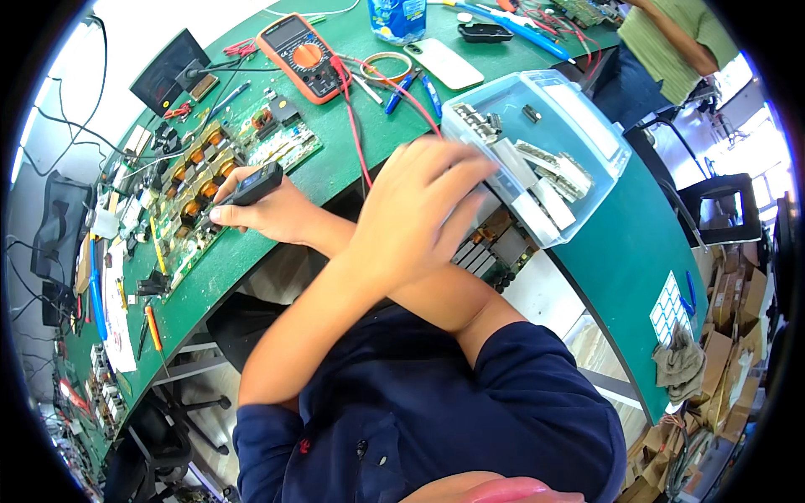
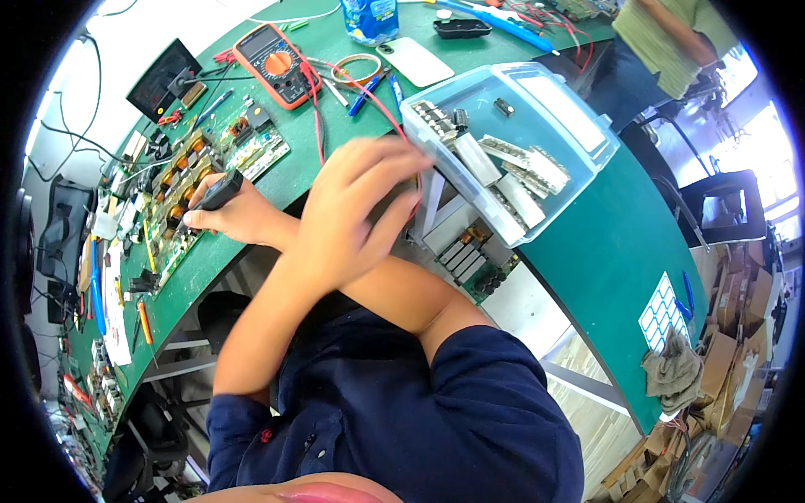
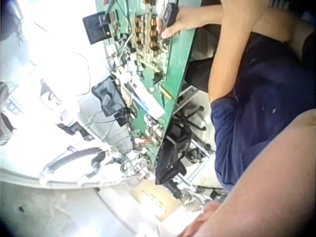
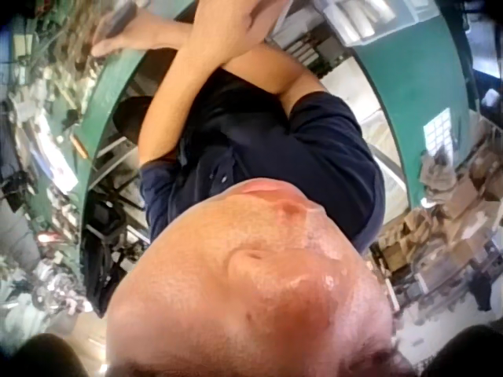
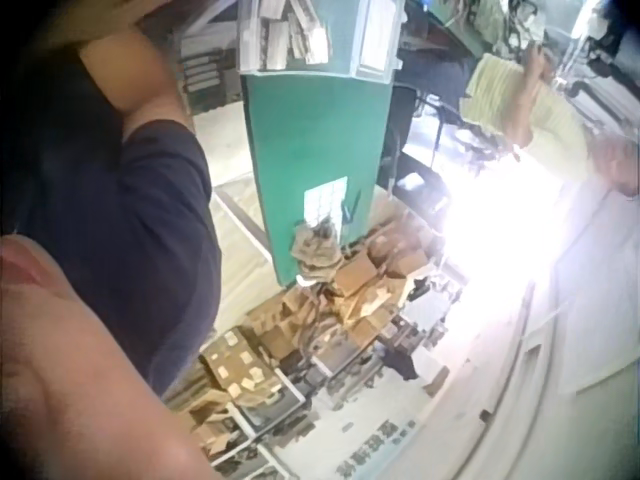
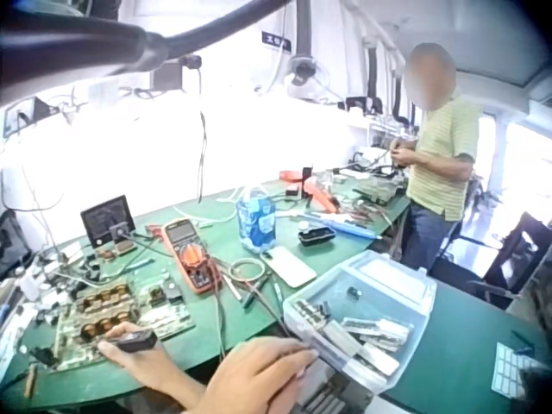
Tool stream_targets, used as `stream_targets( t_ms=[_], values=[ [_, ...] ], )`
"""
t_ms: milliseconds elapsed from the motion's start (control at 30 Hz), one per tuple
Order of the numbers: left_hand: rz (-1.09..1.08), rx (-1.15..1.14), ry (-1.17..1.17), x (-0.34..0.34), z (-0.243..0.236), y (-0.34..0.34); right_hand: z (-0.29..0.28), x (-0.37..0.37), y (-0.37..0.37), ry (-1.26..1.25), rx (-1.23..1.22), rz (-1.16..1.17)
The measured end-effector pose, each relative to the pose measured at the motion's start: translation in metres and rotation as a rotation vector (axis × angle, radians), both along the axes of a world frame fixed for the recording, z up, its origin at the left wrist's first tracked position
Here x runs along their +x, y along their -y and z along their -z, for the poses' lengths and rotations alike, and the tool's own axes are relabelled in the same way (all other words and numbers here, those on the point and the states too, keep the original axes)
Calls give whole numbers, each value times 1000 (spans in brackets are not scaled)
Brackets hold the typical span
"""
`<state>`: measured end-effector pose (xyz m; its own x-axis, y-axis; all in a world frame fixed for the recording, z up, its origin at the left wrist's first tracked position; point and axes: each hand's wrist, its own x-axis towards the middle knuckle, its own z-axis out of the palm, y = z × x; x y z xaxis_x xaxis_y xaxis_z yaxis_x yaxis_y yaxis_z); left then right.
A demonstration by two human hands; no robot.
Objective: The person uses a pair of digital tweezers to measure the capacitance of several electronic components.
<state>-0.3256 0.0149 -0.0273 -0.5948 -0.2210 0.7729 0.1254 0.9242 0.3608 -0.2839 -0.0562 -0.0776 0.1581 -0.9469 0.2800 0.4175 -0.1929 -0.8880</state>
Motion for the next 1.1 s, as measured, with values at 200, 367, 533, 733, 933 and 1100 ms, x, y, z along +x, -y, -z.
stream_targets(
  t_ms=[200,367,533,733,933,1100],
  values=[
    [-72,196,-12,58,16,-35,-3,-2,1,26,-22,-22],
    [-62,212,-191,60,14,-47,1,1,7,-17,27,-13],
    [-74,120,-233,83,9,-66,2,2,7,-4,54,-55],
    [121,353,-228,107,15,-104,3,5,6,41,48,-38],
    [380,600,-322,90,11,-131,2,6,6,27,65,-30],
    [435,623,-408,66,10,-144,2,5,6,21,63,-43]
  ],
)
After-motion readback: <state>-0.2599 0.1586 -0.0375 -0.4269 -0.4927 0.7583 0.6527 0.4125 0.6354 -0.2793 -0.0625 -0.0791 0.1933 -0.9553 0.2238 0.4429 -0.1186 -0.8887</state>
